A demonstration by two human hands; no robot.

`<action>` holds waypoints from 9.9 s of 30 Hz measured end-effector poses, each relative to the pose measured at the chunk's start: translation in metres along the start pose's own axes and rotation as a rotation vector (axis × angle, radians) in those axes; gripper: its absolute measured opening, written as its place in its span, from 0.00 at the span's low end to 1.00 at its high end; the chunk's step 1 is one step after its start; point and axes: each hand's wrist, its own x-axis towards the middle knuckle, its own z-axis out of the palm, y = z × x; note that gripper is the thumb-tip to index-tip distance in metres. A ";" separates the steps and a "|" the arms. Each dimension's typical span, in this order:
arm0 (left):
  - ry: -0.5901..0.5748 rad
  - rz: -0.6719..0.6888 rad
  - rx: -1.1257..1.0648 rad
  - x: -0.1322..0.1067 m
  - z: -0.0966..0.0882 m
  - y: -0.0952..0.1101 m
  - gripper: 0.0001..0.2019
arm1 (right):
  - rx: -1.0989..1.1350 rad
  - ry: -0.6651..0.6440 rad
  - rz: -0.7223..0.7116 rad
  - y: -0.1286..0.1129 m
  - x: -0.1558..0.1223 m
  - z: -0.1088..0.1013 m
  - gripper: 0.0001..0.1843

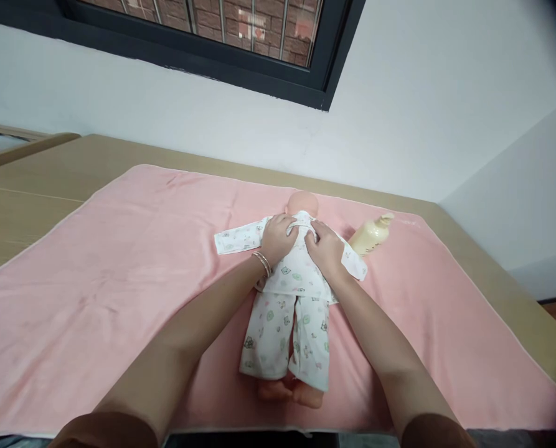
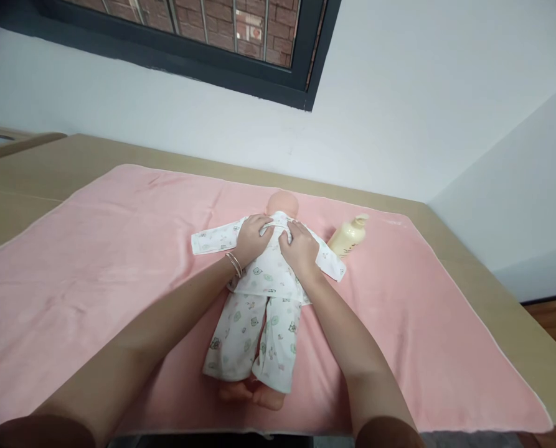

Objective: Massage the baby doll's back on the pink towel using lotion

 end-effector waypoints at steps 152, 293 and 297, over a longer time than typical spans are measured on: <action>-0.060 -0.061 0.101 0.006 0.005 0.011 0.14 | 0.010 -0.162 -0.166 0.019 0.019 0.013 0.27; 0.018 -0.016 0.037 0.002 0.002 0.011 0.10 | 0.011 0.022 -0.168 0.017 0.007 0.013 0.20; 0.020 -0.024 0.064 0.002 0.002 0.011 0.10 | 0.002 0.034 -0.145 0.015 0.005 0.012 0.20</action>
